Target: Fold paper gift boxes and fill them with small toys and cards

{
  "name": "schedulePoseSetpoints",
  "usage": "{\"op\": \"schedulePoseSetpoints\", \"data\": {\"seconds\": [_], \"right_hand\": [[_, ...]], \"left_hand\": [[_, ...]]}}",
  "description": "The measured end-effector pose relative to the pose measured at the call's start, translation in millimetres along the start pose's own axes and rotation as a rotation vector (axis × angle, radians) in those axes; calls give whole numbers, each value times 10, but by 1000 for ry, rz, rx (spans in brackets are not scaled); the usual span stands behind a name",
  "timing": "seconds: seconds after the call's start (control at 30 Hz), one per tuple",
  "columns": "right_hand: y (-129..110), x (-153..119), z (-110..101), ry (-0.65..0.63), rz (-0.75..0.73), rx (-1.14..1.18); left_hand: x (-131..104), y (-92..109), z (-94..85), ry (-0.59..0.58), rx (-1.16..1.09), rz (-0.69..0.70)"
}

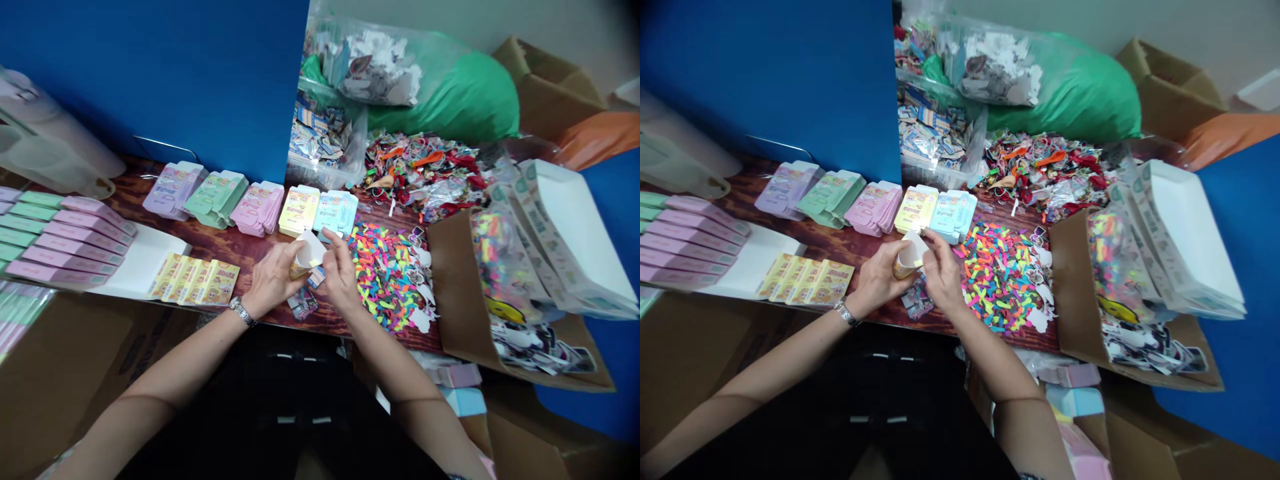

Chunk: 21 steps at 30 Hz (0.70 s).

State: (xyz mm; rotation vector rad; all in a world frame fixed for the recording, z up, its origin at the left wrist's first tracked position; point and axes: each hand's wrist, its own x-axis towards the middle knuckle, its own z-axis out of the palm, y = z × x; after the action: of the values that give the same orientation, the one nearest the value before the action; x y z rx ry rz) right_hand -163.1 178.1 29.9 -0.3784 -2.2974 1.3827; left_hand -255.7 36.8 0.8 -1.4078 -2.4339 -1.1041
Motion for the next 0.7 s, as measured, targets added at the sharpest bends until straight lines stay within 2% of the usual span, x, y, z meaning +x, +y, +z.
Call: {"op": "schedulePoseSetpoints", "data": {"seconds": [0.1,0.23,0.33,0.47,0.57,0.7], "right_hand": [[9,76,-8,-23,180,261],[-10,150,-61,-148,229,344],[-89,136,-106,-133,130,135],[-171,45,-96,-72,-113,-177],[-139,-59,-16,-13,-254,-252],[-73,-192,116,30,-333,-311]], "left_hand": [[-29,-3,-7,-11,71,26],[-66,12,9,-9,66,-11],[-73,38,30,-24,71,-67],[-47,74,21,-93,219,-99],[-24,92,-15,-126,363,-104],[-21,106,-50,-171,451,-86]]}}
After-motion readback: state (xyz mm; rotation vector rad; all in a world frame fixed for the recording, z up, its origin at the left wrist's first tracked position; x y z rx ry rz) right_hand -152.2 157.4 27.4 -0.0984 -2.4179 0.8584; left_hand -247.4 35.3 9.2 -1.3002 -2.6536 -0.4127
